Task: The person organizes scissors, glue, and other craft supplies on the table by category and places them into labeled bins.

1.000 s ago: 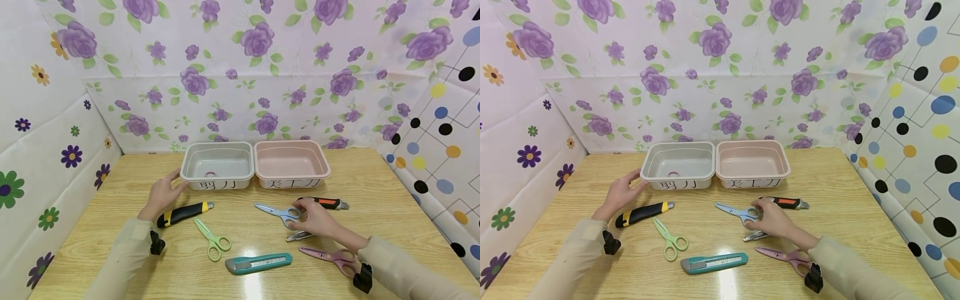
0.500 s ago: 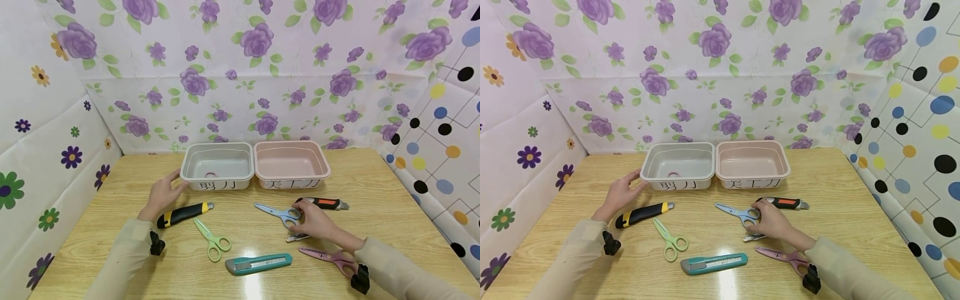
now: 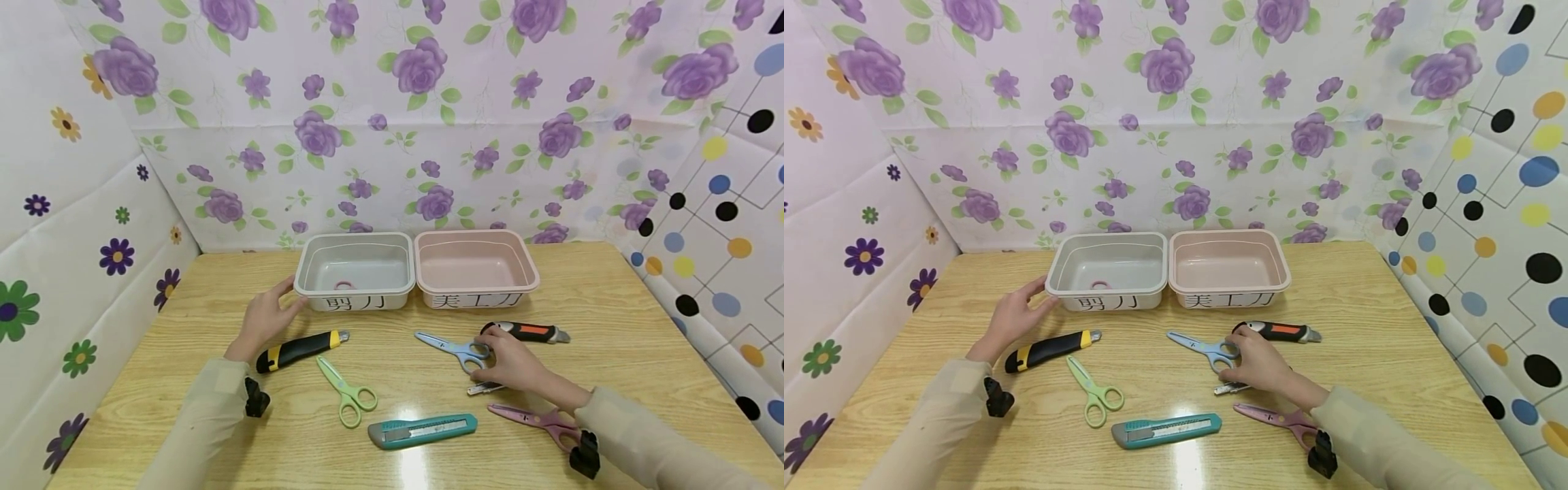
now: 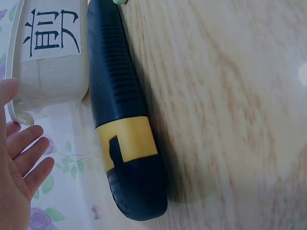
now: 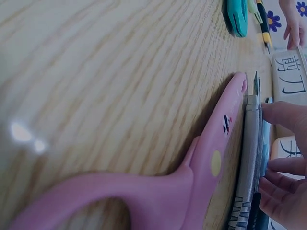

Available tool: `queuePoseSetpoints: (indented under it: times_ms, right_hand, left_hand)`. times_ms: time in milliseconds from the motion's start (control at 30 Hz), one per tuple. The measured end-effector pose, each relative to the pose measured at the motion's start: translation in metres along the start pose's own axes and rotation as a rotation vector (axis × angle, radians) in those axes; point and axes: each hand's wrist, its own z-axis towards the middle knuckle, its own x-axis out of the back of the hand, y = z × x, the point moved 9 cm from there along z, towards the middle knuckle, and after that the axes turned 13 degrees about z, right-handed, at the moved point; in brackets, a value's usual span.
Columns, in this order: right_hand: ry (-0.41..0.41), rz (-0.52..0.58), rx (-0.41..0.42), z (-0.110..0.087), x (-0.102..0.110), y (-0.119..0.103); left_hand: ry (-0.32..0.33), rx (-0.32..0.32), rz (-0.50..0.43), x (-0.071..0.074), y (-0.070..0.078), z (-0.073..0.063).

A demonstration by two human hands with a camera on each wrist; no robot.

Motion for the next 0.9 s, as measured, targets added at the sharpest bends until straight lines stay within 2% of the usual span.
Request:
queuePoseSetpoints:
  times_ms: [467,900]
  right_hand:
    - [-0.016,-0.051,0.001,0.005,-0.0019,-0.0007]
    - [-0.005,-0.098,0.106,0.0067,0.0048,-0.0098]
  left_hand:
    - [0.002,0.004,0.004,-0.0025,-0.005,0.0011]
    - [-0.005,0.011,0.001,-0.0043,-0.0048,0.0014]
